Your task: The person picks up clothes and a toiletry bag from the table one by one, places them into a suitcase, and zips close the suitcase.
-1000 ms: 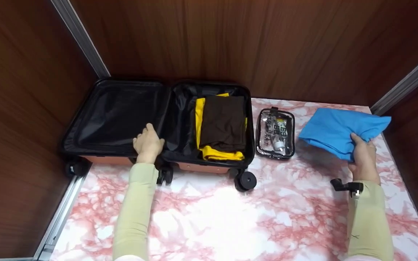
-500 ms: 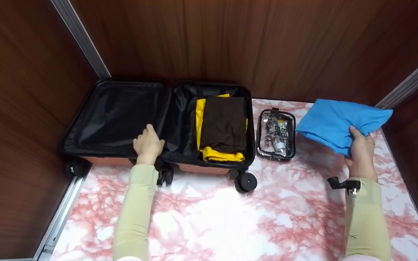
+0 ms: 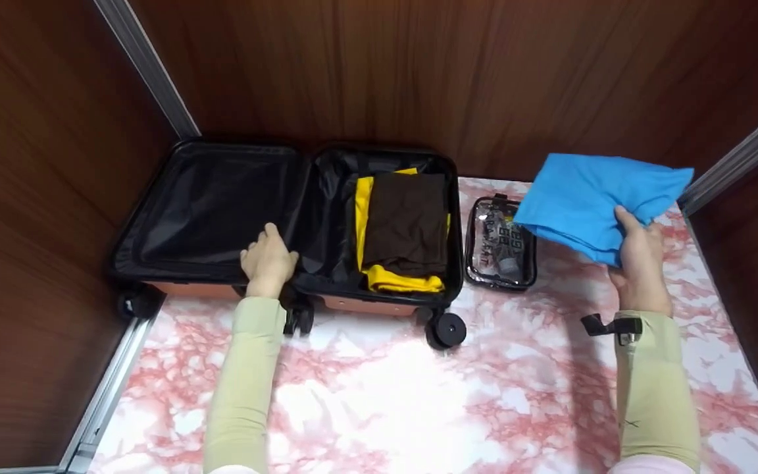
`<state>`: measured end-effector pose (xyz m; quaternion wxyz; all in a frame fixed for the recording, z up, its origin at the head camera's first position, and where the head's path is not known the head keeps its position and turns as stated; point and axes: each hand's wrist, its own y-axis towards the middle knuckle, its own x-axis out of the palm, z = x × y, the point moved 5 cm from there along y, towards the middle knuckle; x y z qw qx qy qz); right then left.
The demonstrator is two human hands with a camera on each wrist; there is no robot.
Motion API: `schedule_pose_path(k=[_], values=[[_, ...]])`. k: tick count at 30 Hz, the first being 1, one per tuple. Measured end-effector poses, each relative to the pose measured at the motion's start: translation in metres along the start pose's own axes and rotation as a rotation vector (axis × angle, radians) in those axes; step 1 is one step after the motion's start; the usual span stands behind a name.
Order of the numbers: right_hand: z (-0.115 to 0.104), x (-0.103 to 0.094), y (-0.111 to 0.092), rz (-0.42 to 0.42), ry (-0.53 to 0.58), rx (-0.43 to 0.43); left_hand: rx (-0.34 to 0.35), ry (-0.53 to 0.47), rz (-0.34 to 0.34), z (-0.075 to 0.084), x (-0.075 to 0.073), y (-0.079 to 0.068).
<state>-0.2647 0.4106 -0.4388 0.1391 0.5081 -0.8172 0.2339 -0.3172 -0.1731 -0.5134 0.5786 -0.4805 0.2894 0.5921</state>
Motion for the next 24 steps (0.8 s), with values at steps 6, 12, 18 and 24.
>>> schedule_pose_path(k=[6,12,18,24], values=[[0.008,0.025,-0.004,-0.052,-0.038,-0.019,-0.007,-0.004,0.005,-0.002,0.0,-0.003],[0.016,0.047,-0.008,-0.079,-0.076,-0.019,-0.008,-0.007,-0.003,-0.003,0.0,-0.003],[0.021,0.069,-0.012,-0.148,-0.058,-0.016,-0.016,-0.004,-0.013,-0.002,0.002,-0.004],[0.024,0.092,-0.016,-0.192,-0.078,-0.025,-0.01,-0.003,0.003,-0.001,0.002,-0.004]])
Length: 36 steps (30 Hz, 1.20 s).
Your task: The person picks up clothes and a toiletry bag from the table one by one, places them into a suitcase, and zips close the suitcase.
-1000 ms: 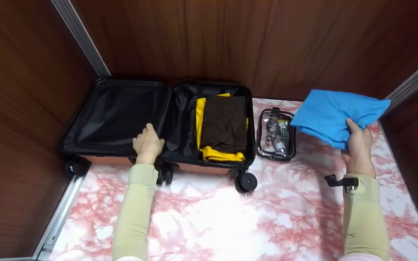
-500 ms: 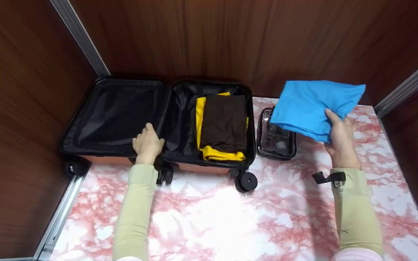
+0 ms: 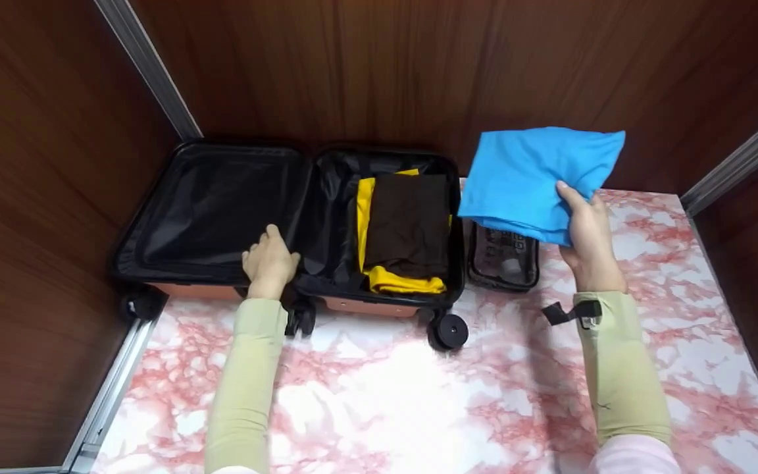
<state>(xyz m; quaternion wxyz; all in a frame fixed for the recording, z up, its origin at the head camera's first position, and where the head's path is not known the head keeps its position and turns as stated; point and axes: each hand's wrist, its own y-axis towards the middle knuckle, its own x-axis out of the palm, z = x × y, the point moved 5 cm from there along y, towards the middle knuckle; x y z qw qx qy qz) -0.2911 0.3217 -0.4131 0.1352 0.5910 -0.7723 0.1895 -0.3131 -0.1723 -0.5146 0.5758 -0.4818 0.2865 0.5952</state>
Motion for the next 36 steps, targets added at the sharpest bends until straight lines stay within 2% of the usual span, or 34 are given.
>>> schedule_pose_path(k=[10,28,31,36], values=[[0.005,0.03,0.002,-0.01,-0.004,-0.005,-0.002,-0.001,-0.003,0.001,0.0,0.002],[0.036,0.078,0.007,-0.025,-0.075,0.052,-0.005,0.001,0.002,0.001,-0.001,0.003],[0.041,0.085,0.009,-0.039,-0.103,0.065,-0.006,-0.001,-0.005,0.001,0.0,0.004],[0.054,0.1,0.009,-0.121,-0.115,0.087,-0.005,-0.002,-0.008,0.002,-0.001,0.004]])
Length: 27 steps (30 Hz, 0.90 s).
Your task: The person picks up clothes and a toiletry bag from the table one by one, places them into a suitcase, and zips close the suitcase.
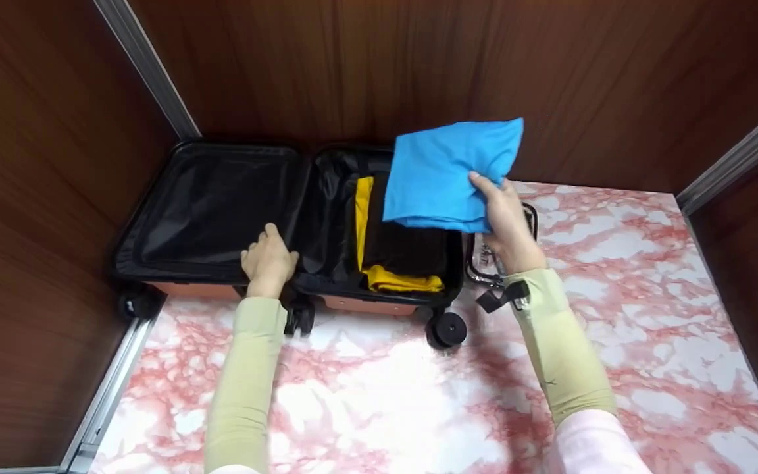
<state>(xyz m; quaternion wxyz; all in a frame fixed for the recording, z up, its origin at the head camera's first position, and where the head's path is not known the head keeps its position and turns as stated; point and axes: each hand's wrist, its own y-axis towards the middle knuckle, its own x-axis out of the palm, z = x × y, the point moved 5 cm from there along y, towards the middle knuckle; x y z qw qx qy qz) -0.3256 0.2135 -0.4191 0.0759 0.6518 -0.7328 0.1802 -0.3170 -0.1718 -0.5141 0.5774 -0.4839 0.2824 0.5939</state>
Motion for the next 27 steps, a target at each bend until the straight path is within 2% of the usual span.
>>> schedule_pose_path(k=[5,11,15,27], values=[[0.015,0.015,0.002,-0.059,-0.035,0.037,0.001,-0.004,0.004,0.0,0.0,0.0],[0.03,0.028,0.004,-0.09,-0.087,0.02,0.003,-0.008,-0.002,0.001,0.0,0.0],[0.04,0.031,0.005,-0.089,-0.129,0.036,-0.007,-0.006,0.008,0.001,0.0,0.001],[0.061,0.04,0.012,-0.111,-0.146,0.09,-0.005,-0.007,0.015,0.002,0.0,-0.001]])
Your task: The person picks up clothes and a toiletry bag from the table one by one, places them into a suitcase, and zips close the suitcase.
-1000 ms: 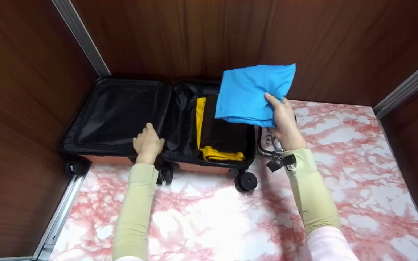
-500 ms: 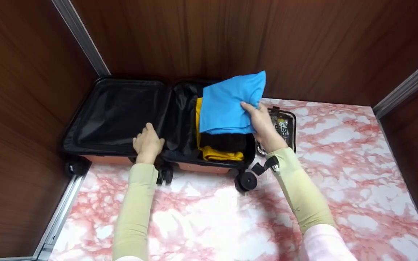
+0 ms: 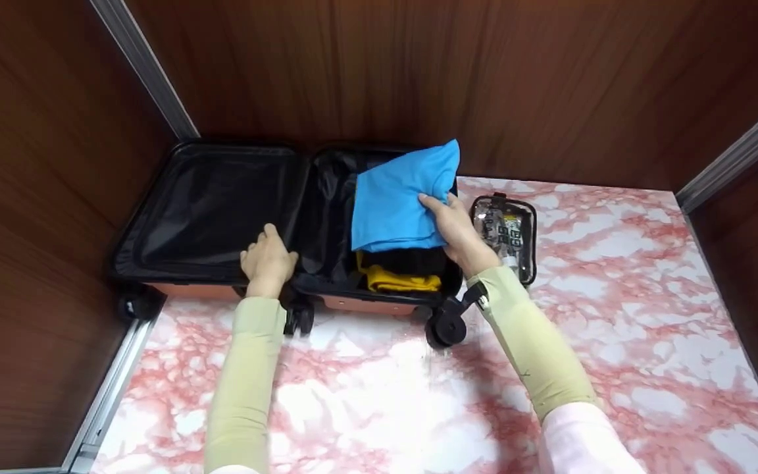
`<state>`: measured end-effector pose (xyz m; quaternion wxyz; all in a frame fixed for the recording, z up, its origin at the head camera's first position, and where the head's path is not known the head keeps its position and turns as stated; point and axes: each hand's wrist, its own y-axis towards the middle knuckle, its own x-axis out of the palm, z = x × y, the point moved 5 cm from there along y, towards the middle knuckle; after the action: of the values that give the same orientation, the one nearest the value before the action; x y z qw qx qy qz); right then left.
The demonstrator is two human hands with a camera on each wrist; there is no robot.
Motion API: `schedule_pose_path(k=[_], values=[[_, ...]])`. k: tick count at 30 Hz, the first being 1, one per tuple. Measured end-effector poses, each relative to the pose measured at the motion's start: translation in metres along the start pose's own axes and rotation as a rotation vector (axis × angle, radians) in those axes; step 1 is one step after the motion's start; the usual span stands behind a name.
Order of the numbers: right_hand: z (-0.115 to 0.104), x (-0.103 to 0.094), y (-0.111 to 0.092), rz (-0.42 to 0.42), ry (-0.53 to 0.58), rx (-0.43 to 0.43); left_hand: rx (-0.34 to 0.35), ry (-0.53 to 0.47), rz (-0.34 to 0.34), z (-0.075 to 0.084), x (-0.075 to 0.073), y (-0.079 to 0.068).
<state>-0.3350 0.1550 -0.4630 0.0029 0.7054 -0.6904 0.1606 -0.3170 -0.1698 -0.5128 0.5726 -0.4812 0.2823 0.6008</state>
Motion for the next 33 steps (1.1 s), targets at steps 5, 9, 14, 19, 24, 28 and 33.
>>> schedule_pose_path(k=[5,9,14,19,24,28,33], values=[[0.01,-0.002,0.008,0.009,-0.031,0.015,0.002,0.002,0.005,0.0,0.0,0.001],[0.026,-0.012,0.014,0.008,-0.143,0.105,0.002,0.002,0.01,0.0,0.0,0.001],[0.043,-0.023,0.016,0.006,-0.328,0.203,-0.002,0.014,0.003,-0.001,0.0,0.0],[0.042,-0.024,0.016,-0.008,-0.337,0.165,0.001,0.01,0.001,0.0,-0.001,-0.001],[0.044,-0.021,0.016,-0.093,-0.205,0.181,-0.003,0.01,0.0,0.001,0.0,0.0],[0.046,-0.018,0.015,-0.133,-0.152,0.215,-0.005,0.009,-0.001,0.001,0.0,0.0],[0.044,-0.022,0.015,-0.057,-0.259,0.187,-0.006,0.012,-0.005,0.0,0.0,0.0]])
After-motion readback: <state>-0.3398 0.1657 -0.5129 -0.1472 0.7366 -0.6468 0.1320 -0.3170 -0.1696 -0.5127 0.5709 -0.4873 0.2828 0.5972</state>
